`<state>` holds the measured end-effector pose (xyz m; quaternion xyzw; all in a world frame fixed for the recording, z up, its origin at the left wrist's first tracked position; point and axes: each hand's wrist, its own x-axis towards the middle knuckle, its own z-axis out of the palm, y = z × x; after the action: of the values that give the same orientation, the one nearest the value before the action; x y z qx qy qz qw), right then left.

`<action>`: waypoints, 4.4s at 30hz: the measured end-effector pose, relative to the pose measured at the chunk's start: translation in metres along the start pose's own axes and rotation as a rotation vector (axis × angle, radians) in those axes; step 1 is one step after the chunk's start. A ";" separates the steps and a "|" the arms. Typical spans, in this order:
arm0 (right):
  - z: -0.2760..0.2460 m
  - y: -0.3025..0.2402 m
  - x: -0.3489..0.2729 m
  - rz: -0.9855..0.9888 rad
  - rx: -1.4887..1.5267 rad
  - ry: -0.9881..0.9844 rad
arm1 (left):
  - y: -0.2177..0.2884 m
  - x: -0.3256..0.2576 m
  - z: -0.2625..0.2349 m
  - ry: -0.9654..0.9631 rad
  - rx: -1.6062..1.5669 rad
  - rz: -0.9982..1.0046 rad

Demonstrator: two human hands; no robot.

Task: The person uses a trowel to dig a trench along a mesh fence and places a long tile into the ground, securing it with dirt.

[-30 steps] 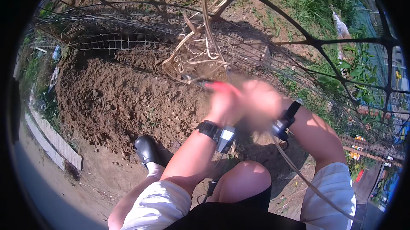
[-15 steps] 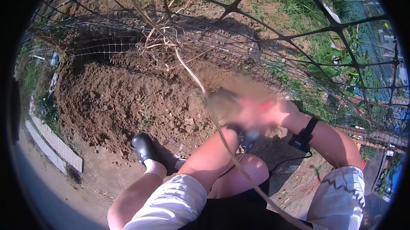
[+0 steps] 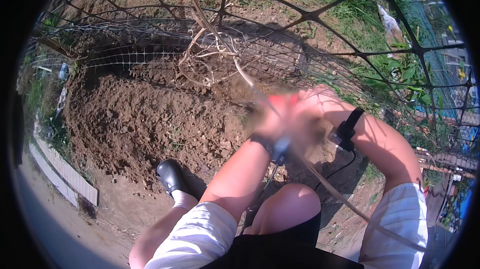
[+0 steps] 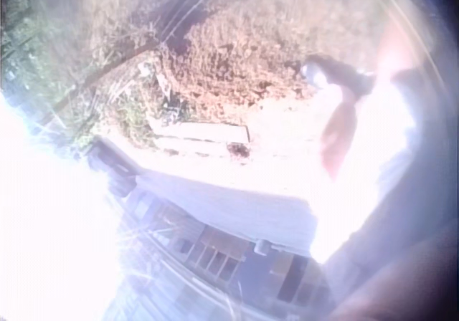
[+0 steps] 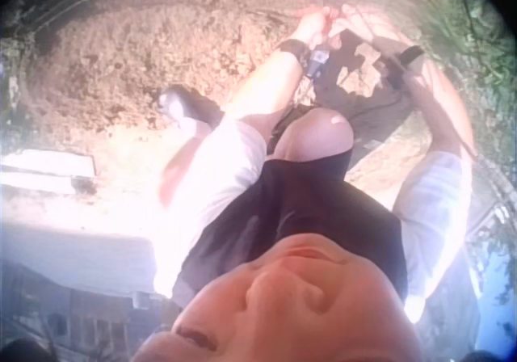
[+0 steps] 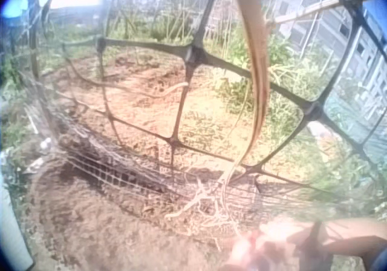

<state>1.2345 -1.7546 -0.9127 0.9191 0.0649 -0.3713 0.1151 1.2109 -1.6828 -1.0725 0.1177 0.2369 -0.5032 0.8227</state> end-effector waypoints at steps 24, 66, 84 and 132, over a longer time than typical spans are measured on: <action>0.015 -0.020 0.015 -0.006 -0.081 0.146 | 0.025 -0.031 -0.015 -0.090 0.124 0.099; -0.041 -0.088 -0.027 -0.022 0.505 -0.323 | 0.007 -0.079 -0.042 0.147 0.152 0.113; 0.023 -0.094 -0.052 -0.095 0.469 0.118 | -0.005 -0.091 -0.051 0.176 0.080 0.168; -0.012 -0.042 -0.067 -0.081 0.102 0.105 | 0.014 -0.079 0.006 -0.121 0.080 0.128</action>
<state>1.1860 -1.7132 -0.8639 0.9385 0.0887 -0.3299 0.0495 1.1952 -1.6178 -1.0282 0.1345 0.1585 -0.4650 0.8606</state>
